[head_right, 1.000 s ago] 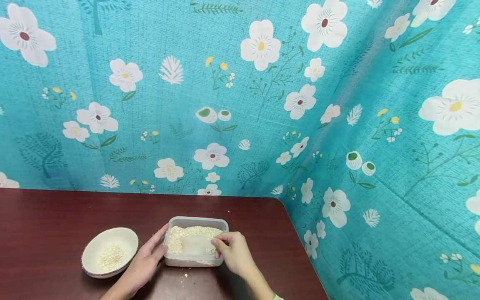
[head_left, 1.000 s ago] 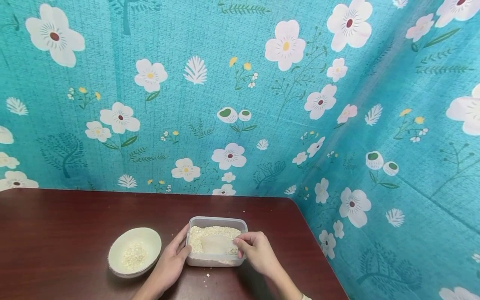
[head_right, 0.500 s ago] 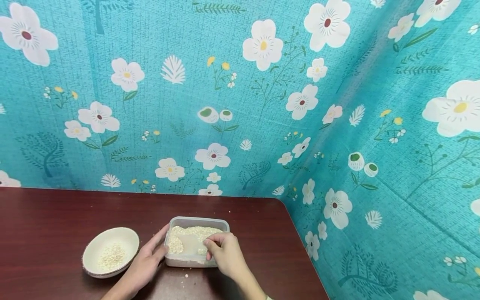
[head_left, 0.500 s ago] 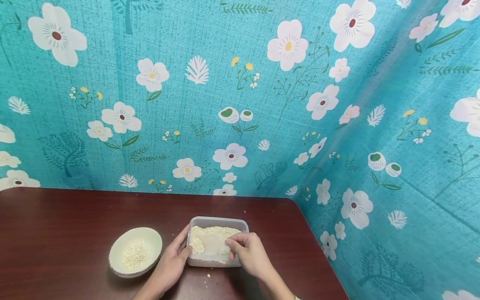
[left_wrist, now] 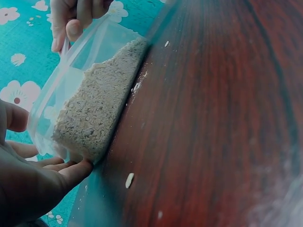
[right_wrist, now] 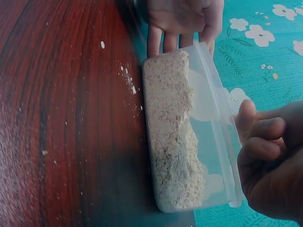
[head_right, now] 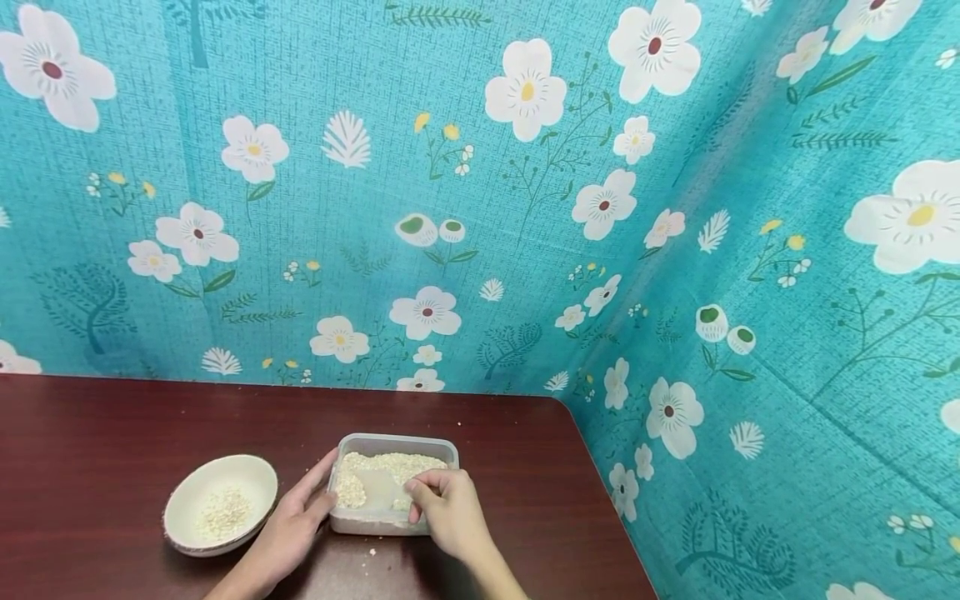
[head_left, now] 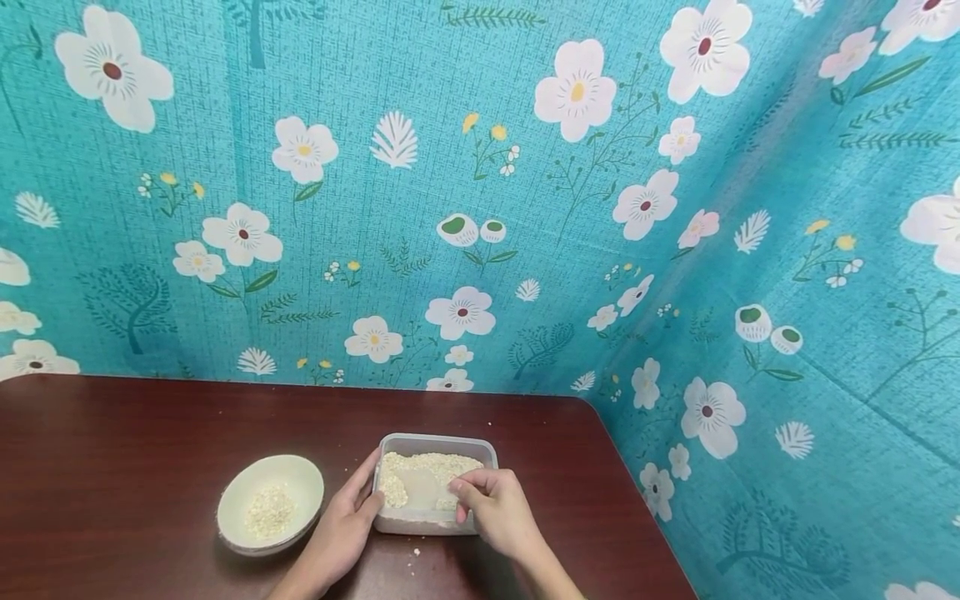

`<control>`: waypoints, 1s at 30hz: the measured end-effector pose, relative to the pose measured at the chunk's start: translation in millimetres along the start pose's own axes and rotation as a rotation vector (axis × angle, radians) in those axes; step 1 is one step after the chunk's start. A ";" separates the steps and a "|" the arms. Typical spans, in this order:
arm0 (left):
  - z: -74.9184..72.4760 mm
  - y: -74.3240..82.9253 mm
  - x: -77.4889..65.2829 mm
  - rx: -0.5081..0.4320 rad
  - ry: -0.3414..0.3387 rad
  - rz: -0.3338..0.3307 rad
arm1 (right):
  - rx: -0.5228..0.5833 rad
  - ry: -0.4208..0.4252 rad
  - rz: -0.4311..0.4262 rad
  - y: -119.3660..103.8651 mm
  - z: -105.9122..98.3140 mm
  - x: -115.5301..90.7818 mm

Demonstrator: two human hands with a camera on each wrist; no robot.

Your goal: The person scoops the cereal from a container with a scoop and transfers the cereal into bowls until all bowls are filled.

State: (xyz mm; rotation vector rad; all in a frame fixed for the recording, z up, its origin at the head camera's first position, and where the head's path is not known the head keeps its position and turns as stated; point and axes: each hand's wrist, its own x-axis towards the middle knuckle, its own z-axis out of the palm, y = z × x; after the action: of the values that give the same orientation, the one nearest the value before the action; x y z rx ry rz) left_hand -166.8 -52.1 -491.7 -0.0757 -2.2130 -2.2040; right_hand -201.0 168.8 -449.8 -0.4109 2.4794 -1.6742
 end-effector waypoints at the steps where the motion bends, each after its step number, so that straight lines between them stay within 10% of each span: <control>1: 0.2 -0.3 -0.1 -0.001 0.002 0.004 | 0.014 0.001 0.008 -0.1 0.4 -0.4; 30: -0.6 -0.2 -1.3 0.011 -0.002 0.010 | 0.358 0.218 0.129 12.5 18.2 -19.5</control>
State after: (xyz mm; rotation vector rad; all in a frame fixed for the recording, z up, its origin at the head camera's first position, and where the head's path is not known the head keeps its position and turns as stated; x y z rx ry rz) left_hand -165.5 -52.7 -492.1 -0.0886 -2.2209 -2.1871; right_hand -179.8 162.6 -469.3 -0.0289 2.2091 -2.1470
